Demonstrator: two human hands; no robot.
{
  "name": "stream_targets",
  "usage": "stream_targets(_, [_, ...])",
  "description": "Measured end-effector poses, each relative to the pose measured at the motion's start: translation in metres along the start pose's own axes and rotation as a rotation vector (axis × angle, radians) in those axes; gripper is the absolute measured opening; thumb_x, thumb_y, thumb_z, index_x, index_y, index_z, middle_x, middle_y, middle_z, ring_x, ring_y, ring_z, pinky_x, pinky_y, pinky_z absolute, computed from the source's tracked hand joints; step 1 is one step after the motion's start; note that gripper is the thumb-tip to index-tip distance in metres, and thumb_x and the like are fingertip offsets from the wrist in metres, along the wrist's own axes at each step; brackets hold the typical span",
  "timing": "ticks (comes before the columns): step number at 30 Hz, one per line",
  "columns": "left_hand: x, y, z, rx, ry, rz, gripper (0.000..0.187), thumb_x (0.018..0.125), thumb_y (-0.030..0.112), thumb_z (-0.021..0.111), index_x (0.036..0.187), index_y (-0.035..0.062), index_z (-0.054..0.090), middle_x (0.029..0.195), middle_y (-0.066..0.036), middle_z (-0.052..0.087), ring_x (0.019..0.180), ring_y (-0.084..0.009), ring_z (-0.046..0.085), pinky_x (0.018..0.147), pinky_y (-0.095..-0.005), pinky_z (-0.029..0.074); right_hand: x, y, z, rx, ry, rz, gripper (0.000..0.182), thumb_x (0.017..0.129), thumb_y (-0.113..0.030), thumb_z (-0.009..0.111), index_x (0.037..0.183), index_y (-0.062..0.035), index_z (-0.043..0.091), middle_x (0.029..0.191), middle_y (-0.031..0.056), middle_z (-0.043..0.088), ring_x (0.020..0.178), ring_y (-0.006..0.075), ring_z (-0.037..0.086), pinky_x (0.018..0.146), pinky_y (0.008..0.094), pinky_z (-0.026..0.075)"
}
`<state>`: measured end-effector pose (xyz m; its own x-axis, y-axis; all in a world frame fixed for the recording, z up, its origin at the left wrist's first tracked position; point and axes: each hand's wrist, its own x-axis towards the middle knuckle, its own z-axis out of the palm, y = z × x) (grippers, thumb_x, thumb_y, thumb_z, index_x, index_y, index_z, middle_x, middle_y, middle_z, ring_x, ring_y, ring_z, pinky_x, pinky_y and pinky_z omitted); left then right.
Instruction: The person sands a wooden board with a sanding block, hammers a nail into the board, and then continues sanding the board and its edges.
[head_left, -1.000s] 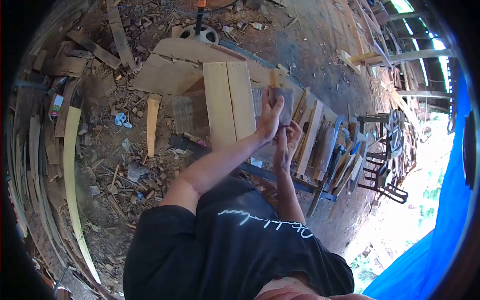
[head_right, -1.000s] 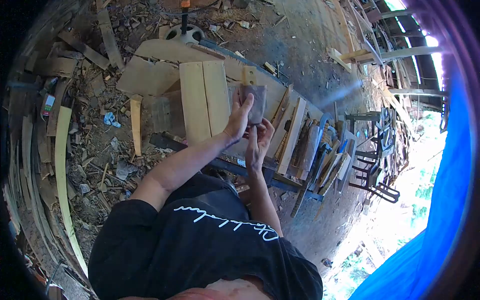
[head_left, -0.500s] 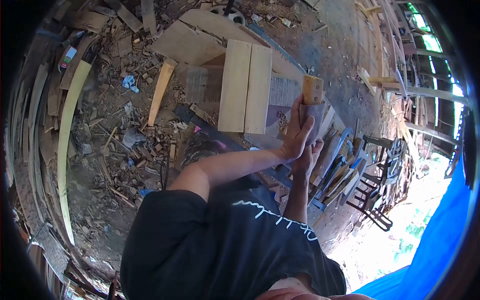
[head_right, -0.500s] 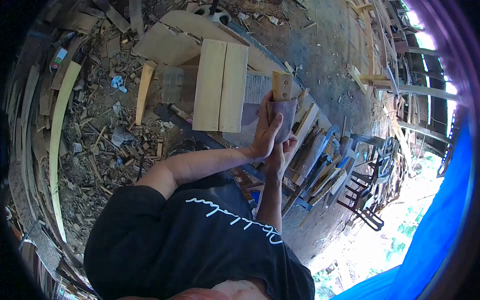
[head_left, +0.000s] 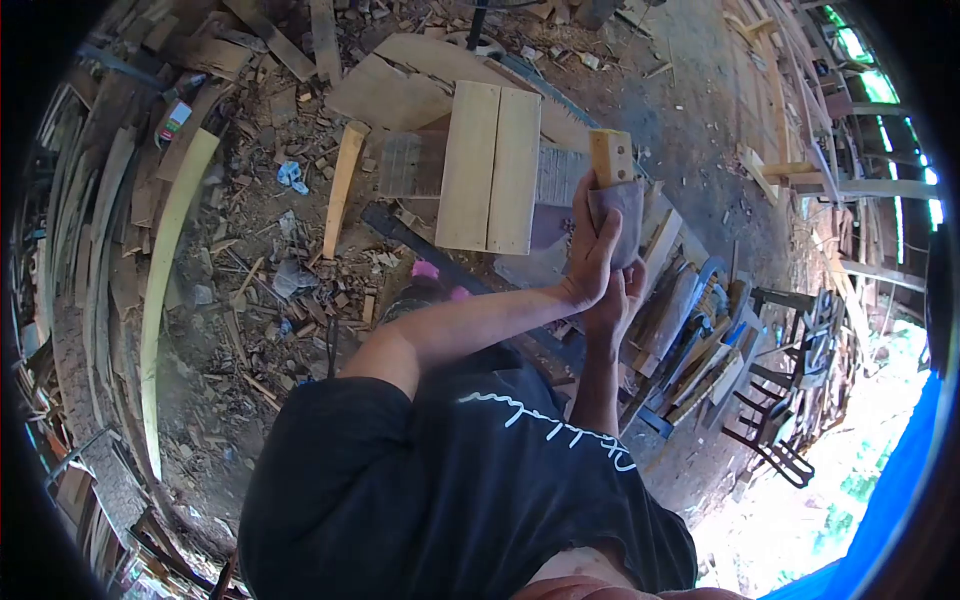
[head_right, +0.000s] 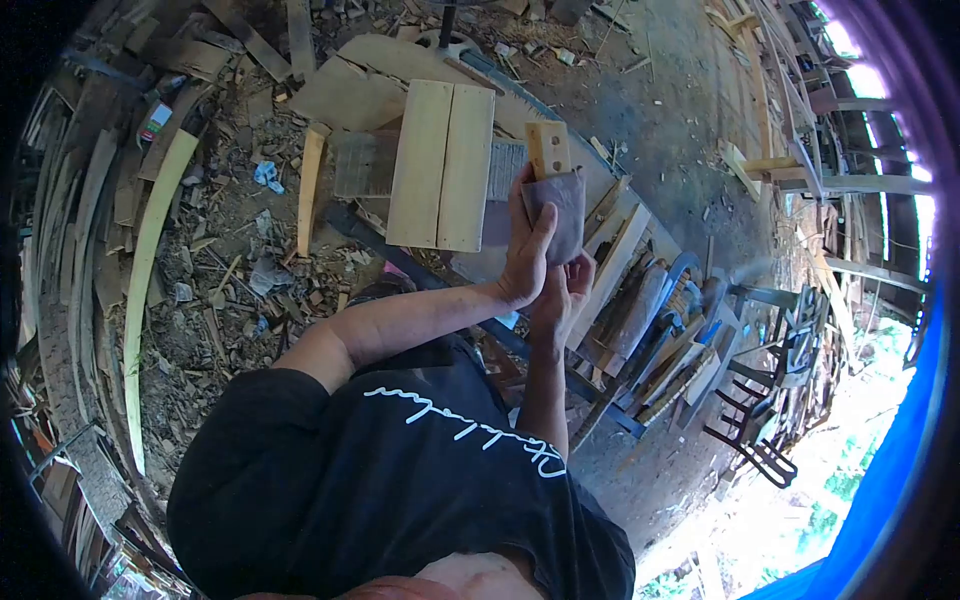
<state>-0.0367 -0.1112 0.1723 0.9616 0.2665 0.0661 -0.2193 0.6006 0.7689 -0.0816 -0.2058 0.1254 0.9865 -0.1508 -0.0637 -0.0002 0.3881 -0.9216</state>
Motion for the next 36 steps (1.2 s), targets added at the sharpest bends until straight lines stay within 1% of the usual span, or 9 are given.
stream_targets(6, [0.01,0.013,-0.002,-0.023,0.06,-0.025,0.067,0.104,0.027,0.046,0.156,0.0062,0.008,0.156,-0.021,0.021,0.142,-0.0293,0.026,0.117,-0.0382,0.021,0.012,0.001,0.027,-0.238,-0.062,-0.001,0.04,0.097,-0.009,0.059,0.135,-0.0001,0.049,0.134,0.0111,0.056,0.117,0.0177,0.058,0.101,0.0325,0.045])
stream_targets(9, [0.022,0.016,-0.009,0.067,0.128,-0.046,0.074,0.102,0.031,0.051,0.156,0.0063,0.007,0.157,-0.021,0.018,0.143,-0.0306,0.024,0.118,-0.039,0.02,0.013,-0.004,0.03,-0.44,-0.107,-0.089,0.041,0.094,-0.01,0.065,0.132,-0.0004,0.054,0.12,0.0082,0.061,0.099,0.0171,0.063,0.087,0.0301,0.05])
stream_targets(14, [0.054,0.02,-0.031,-0.056,0.14,-0.115,0.084,0.096,0.023,0.064,0.155,0.0055,0.008,0.147,-0.018,0.036,0.131,-0.0246,0.041,0.112,-0.0361,0.033,-0.004,-0.009,0.033,-0.897,-0.198,-0.274,0.044,0.088,-0.013,0.074,0.127,-0.0016,0.058,0.115,0.0105,0.057,0.093,0.0179,0.06,0.078,0.0304,0.05])
stream_targets(15, [0.056,0.021,-0.035,-0.032,0.121,-0.167,0.084,0.095,0.021,0.066,0.155,0.0054,0.009,0.144,-0.017,0.04,0.127,-0.0231,0.045,0.109,-0.0347,0.037,-0.004,-0.017,0.031,-0.922,-0.332,-0.272,0.048,0.094,-0.021,0.065,0.137,-0.0051,0.051,0.116,0.0077,0.055,0.096,0.0169,0.059,0.08,0.0308,0.049])
stream_targets(16, [0.058,0.022,-0.039,-0.007,0.099,-0.216,0.085,0.093,0.019,0.068,0.154,0.0052,0.01,0.14,-0.016,0.044,0.124,-0.0216,0.049,0.106,-0.0334,0.04,-0.002,-0.018,0.025,-0.922,-0.314,-0.269,0.048,0.094,-0.021,0.065,0.137,-0.0051,0.051,0.116,0.0077,0.055,0.096,0.0169,0.059,0.08,0.0308,0.049])
stream_targets(18, [0.061,0.017,-0.048,-0.02,0.019,-0.249,0.081,0.092,0.016,0.069,0.152,0.0048,0.017,0.133,-0.013,0.05,0.117,-0.0193,0.054,0.101,-0.0321,0.045,0.006,-0.02,0.016,-0.316,-0.152,0.067,0.056,0.098,-0.036,0.058,0.143,-0.0065,0.044,0.117,0.0072,0.056,0.098,0.0176,0.059,0.082,0.0331,0.05])
stream_targets(23, [0.03,-0.001,-0.047,0.027,-0.028,-0.332,0.06,0.09,0.012,0.067,0.141,0.0062,0.036,0.124,-0.009,0.056,0.111,-0.017,0.057,0.098,-0.0322,0.046,0.035,0.004,0.026,-0.065,-0.177,0.296,0.064,0.105,-0.05,0.038,0.148,-0.0033,0.031,0.14,0.0134,0.047,0.125,0.0214,0.049,0.1,0.0377,0.045])
stream_targets(28, [0.031,-0.012,-0.073,-0.016,-0.179,-0.495,0.046,0.091,0.009,0.06,0.134,0.0078,0.044,0.121,-0.007,0.058,0.108,-0.0156,0.058,0.096,-0.032,0.048,0.026,0.018,0.051,-0.139,-0.026,0.202,0.051,0.106,-0.034,0.046,0.143,0.0001,0.042,0.131,0.0113,0.056,0.119,0.0169,0.053,0.102,0.032,0.042])
stream_targets(36, [0.035,-0.015,-0.09,0.192,-0.166,-0.593,0.038,0.091,0.029,0.073,0.114,0.005,0.055,0.099,0.0,0.06,0.091,-0.0084,0.057,0.084,-0.0258,0.048,0.012,0.046,0.034,-0.57,0.007,-0.008,0.039,0.103,-0.029,0.052,0.129,-0.0015,0.048,0.111,0.0137,0.062,0.1,0.0184,0.059,0.088,0.0329,0.047])
